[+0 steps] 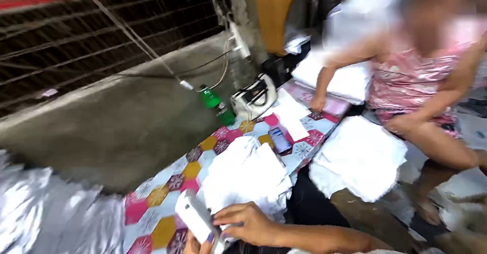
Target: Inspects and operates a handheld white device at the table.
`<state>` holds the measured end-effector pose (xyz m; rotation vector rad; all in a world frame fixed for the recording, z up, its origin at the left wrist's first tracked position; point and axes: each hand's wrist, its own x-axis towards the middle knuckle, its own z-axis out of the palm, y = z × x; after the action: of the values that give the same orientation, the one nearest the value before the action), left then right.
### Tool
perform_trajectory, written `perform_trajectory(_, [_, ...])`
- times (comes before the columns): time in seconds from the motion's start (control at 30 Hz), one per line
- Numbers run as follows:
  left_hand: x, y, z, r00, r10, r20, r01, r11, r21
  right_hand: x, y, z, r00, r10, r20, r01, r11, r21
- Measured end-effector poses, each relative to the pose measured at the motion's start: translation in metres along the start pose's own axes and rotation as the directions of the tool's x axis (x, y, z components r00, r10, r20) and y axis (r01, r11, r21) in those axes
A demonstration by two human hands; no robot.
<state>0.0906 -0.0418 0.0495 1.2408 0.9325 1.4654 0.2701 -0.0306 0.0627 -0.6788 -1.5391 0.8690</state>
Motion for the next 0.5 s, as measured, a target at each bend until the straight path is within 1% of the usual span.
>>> perform_trajectory(0.03, [0.002,0.012,0.018,0.987,-0.115,-0.114,0.102,0.988,-0.116,-0.004,0.003,0.003,0.998,-0.058,-0.002,0.057,0.998,-0.013])
perform_trajectory(0.07, [0.004,0.018,0.028,0.966,-0.178,-0.185,0.133,0.963,-0.232,-0.006,0.005,0.005,0.994,-0.108,0.000,0.108,0.994,-0.026])
perform_trajectory(0.1, [0.005,0.019,0.031,0.959,-0.208,-0.195,0.128,0.925,-0.357,-0.008,0.008,0.007,0.988,-0.154,0.000,0.154,0.987,-0.044])
perform_trajectory(0.13, [0.006,0.018,0.030,0.961,-0.219,-0.166,0.118,0.875,-0.470,-0.009,0.010,0.008,0.982,-0.191,0.000,0.191,0.979,-0.068])
perform_trajectory(0.2, [0.004,0.013,0.024,0.972,-0.226,-0.067,0.141,0.783,-0.605,-0.010,0.014,0.011,0.972,-0.237,-0.001,0.235,0.965,-0.117])
perform_trajectory(0.3, [0.001,0.002,0.018,0.977,-0.202,0.063,0.183,0.657,-0.731,-0.011,0.014,0.009,0.963,-0.270,-0.004,0.266,0.951,-0.155])
perform_trajectory(0.37, [-0.002,0.002,0.020,0.974,-0.213,0.078,0.196,0.614,-0.765,-0.011,0.012,0.009,0.956,-0.294,0.008,0.291,0.939,-0.186])
perform_trajectory(0.5, [-0.007,0.000,0.023,0.969,-0.238,0.070,0.201,0.584,-0.786,-0.013,0.011,0.007,0.943,-0.329,0.048,0.330,0.909,-0.253])
